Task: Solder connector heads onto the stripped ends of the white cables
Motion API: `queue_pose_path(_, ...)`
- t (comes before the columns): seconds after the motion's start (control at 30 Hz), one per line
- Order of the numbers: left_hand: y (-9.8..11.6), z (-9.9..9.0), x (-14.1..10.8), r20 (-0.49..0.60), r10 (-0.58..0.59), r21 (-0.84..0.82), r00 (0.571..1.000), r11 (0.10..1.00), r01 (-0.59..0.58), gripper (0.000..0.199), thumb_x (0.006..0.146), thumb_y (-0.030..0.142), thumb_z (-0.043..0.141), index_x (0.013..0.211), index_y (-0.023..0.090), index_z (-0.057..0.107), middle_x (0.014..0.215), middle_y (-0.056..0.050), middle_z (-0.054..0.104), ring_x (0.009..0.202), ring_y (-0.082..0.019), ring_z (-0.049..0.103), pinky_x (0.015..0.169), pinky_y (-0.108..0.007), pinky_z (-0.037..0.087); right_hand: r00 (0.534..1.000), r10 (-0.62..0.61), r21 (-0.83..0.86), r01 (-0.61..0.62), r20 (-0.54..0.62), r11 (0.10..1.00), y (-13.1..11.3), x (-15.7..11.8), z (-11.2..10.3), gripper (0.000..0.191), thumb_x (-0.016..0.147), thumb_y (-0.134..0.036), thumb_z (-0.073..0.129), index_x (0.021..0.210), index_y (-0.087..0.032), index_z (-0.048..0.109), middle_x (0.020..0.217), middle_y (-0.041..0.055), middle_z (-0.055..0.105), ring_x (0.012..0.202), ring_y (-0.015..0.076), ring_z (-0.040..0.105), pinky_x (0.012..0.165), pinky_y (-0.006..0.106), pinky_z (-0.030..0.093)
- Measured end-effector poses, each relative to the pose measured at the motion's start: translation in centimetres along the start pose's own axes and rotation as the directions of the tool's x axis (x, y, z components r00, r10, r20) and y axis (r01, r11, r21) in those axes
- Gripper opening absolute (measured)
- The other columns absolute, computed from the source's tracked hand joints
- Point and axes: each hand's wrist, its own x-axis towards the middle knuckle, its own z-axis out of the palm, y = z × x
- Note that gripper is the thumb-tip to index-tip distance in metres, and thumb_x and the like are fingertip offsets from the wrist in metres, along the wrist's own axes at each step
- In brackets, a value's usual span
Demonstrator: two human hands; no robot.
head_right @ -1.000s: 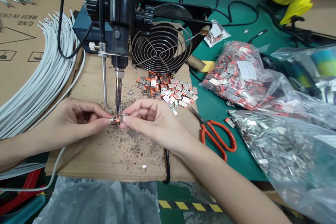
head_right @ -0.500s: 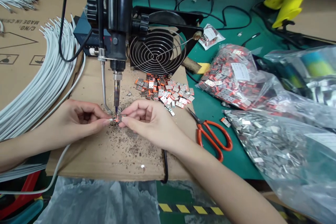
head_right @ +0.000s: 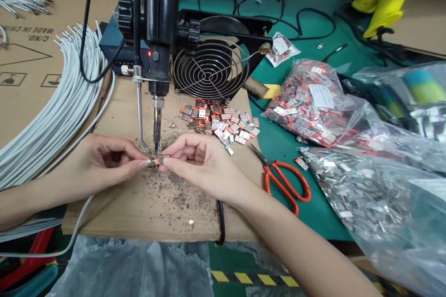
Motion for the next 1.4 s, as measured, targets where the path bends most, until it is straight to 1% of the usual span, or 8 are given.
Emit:
queue_pose_path(0.17, 0.16, 0.0, 0.0, 0.001, 0.026, -0.013, 1.0, 1.0, -0.026, 0.019, 0.079, 0.026, 0.057, 0.078, 0.012, 0.07, 0.052, 0.004, 0.045, 0.049, -0.007, 0.036, 0.044, -0.019, 0.029, 1.0, -0.004, 0.004, 0.004, -0.002, 1.0, -0.08, 0.02, 0.01, 0.017, 0.065, -0.022, 0.078, 0.069, -0.017, 0.062, 0.063, 0.0001, 0.07, 0.052, 0.0069, 0.056, 0.045, 0.018, 0.04)
queue_pose_path(0.4, 0.32, 0.07, 0.0, -0.003, 0.051, -0.033, 0.999, 0.998, -0.051, 0.018, 0.077, 0.025, 0.058, 0.076, 0.012, 0.07, 0.051, 0.004, 0.045, 0.048, -0.007, 0.037, 0.043, -0.018, 0.028, 1.0, 0.005, -0.004, -0.005, 0.0, 1.0, -0.14, -0.02, -0.02, 0.02, 0.063, -0.025, 0.079, 0.069, -0.016, 0.062, 0.061, 0.0007, 0.069, 0.05, 0.0069, 0.054, 0.044, 0.018, 0.039)
queue_pose_path(0.57, 0.15, 0.13, 0.07, -0.009, 0.049, -0.035, 0.999, 0.998, -0.05, 0.017, 0.077, 0.025, 0.059, 0.077, 0.012, 0.07, 0.05, 0.004, 0.046, 0.048, -0.007, 0.037, 0.043, -0.018, 0.028, 1.0, -0.014, 0.013, 0.014, 0.005, 1.0, -0.05, 0.04, 0.13, 0.019, 0.063, -0.022, 0.079, 0.069, -0.016, 0.062, 0.061, 0.0004, 0.069, 0.05, 0.0064, 0.055, 0.044, 0.018, 0.04)
queue_pose_path(0.73, -0.27, 0.08, 0.07, -0.012, 0.044, 0.002, 0.999, 0.999, -0.044, 0.019, 0.078, 0.028, 0.058, 0.079, 0.014, 0.071, 0.054, 0.002, 0.05, 0.05, -0.008, 0.04, 0.044, -0.02, 0.03, 0.999, -0.035, -0.001, 0.035, 0.019, 0.999, 0.17, 0.05, 0.05, 0.017, 0.066, -0.023, 0.076, 0.071, -0.016, 0.062, 0.062, 0.0007, 0.069, 0.051, 0.0065, 0.055, 0.044, 0.018, 0.04)
queue_pose_path(0.9, -0.57, -0.06, 0.15, 0.006, 0.027, 0.039, 1.0, 0.999, -0.027, 0.021, 0.079, 0.033, 0.058, 0.08, 0.016, 0.07, 0.056, 0.001, 0.053, 0.051, -0.009, 0.041, 0.045, -0.02, 0.031, 1.0, 0.013, -0.055, -0.013, -0.001, 0.998, 0.2, 0.13, -0.04, 0.015, 0.069, -0.024, 0.073, 0.073, -0.016, 0.061, 0.063, 0.0012, 0.068, 0.051, 0.0073, 0.055, 0.044, 0.019, 0.039)
queue_pose_path(1.1, -0.47, -0.08, 0.18, 0.001, 0.04, 0.038, 0.999, 0.998, -0.04, 0.021, 0.079, 0.032, 0.058, 0.08, 0.015, 0.07, 0.062, -0.001, 0.06, 0.053, -0.01, 0.043, 0.047, -0.021, 0.033, 1.0, 0.024, -0.032, -0.024, 0.002, 0.999, 0.12, 0.17, -0.06, 0.021, 0.064, -0.027, 0.077, 0.072, -0.016, 0.061, 0.064, 0.0014, 0.069, 0.048, 0.0065, 0.052, 0.045, 0.02, 0.041)
queue_pose_path(1.27, -0.22, 0.11, 0.01, -0.016, 0.059, 0.016, 0.998, 0.998, -0.059, 0.02, 0.078, 0.029, 0.058, 0.079, 0.014, 0.071, 0.052, 0.002, 0.049, 0.049, -0.008, 0.039, 0.044, -0.019, 0.03, 0.998, 0.042, 0.033, -0.043, 0.042, 0.999, 0.14, 0.12, -0.3, 0.014, 0.069, -0.022, 0.073, 0.073, -0.015, 0.062, 0.063, 0.0012, 0.069, 0.05, 0.006, 0.054, 0.046, 0.018, 0.042)
queue_pose_path(1.4, 0.04, 0.22, -0.09, -0.01, 0.053, -0.004, 0.999, 0.999, -0.053, 0.019, 0.078, 0.027, 0.058, 0.078, 0.013, 0.071, 0.05, 0.004, 0.044, 0.047, -0.007, 0.036, 0.042, -0.018, 0.027, 0.997, 0.059, 0.05, -0.062, 0.047, 0.997, 0.07, 0.08, -0.33, 0.017, 0.066, -0.022, 0.076, 0.072, -0.015, 0.062, 0.062, 0.0009, 0.069, 0.049, 0.0058, 0.054, 0.044, 0.017, 0.042)
